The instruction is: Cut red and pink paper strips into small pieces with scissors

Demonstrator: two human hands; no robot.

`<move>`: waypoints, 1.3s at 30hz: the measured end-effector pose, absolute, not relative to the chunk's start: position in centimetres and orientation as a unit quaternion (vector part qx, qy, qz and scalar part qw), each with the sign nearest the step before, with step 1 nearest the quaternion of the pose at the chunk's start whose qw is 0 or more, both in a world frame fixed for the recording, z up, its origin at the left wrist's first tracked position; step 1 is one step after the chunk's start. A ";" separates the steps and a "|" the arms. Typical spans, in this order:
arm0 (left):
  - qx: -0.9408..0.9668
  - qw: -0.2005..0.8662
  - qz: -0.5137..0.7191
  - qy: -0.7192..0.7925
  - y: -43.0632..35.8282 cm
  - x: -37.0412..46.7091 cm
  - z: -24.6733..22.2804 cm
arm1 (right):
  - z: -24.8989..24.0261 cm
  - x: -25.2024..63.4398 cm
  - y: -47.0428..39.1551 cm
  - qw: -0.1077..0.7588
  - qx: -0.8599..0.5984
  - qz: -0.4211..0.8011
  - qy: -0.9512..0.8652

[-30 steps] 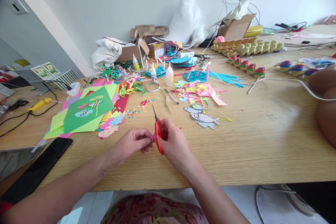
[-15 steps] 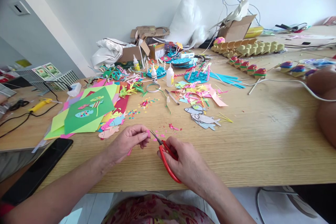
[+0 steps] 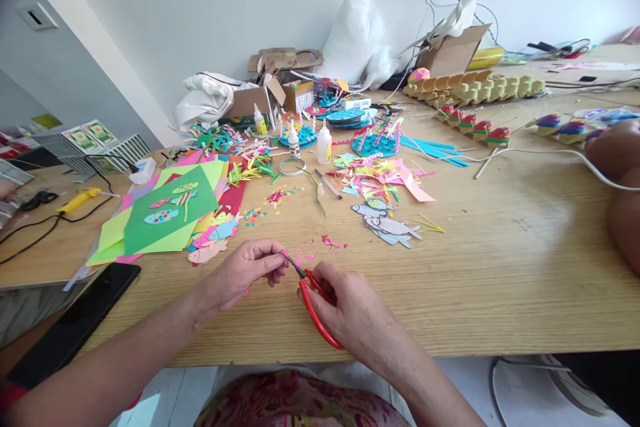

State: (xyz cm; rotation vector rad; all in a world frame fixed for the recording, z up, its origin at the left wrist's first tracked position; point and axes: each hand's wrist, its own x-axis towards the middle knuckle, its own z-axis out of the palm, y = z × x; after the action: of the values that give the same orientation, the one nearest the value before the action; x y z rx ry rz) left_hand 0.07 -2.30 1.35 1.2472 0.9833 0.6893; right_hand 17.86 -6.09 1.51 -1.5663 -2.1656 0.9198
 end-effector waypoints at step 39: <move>0.670 0.588 0.172 0.419 -1.4 0.3 0.2 | 1.2 16.2 -3.3 0.289 -0.530 0.299 -0.739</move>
State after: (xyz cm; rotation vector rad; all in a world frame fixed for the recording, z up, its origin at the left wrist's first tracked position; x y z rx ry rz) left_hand 0.30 -1.41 0.22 1.5606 0.9766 0.4010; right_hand 16.15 -3.29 1.20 -1.4156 -1.9727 0.7994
